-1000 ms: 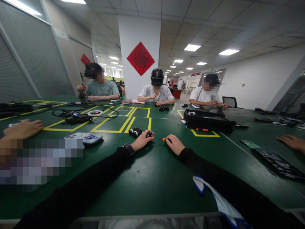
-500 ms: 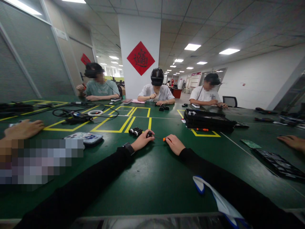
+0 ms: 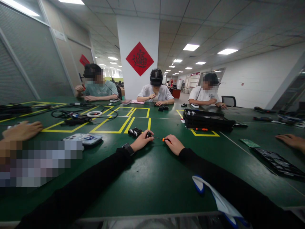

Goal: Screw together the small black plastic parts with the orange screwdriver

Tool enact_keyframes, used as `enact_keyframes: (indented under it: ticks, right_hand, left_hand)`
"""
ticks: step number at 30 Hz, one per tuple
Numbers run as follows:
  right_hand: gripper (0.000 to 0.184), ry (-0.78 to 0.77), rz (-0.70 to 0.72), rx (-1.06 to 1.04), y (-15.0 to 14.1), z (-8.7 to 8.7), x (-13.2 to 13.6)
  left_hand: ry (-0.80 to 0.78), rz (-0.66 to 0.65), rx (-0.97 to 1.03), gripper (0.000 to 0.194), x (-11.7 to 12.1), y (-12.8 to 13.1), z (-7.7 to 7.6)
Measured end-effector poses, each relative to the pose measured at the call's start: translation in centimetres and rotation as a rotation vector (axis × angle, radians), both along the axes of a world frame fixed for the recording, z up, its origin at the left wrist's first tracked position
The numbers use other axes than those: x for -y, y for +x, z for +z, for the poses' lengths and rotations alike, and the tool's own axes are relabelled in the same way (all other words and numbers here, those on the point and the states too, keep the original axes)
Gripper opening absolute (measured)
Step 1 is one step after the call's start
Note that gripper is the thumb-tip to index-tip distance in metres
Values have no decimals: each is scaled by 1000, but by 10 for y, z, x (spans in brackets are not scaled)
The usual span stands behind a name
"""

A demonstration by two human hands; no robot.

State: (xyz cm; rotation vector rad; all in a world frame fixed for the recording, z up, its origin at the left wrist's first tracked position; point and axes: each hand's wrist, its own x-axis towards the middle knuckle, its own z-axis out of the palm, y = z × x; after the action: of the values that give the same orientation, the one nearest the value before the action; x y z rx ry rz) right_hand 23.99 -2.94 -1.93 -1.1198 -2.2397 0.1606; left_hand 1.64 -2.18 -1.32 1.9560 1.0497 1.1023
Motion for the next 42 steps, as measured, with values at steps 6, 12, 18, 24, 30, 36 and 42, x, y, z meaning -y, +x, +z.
enact_keyframes:
  ticks: [6,12,18,24,30,36,42]
  right_hand:
    - [26,-6,1,-29,-1,0,0]
    - [24,3,3,-53,-1,2,0]
    - [10,10,-8,-75,0,1,1]
    - [13,-12,-28,-86,-1,-1,1]
    - [18,-17,-11,-57,-1,-1,-2]
    - [10,-19,23,-91,0,2,2]
    - [13,-42,17,-114,-1,3,4]
  left_hand:
    - [7,12,1,28,1,1,1]
    - [10,-2,1,28,1,-1,0]
    - [16,-19,5,28,-2,-1,-1]
    - [18,-10,0,28,-1,-1,-1]
    - [7,-5,13,27,1,0,1]
    - [-19,13,9,29,0,0,1]
    - [3,5,0,29,1,0,1]
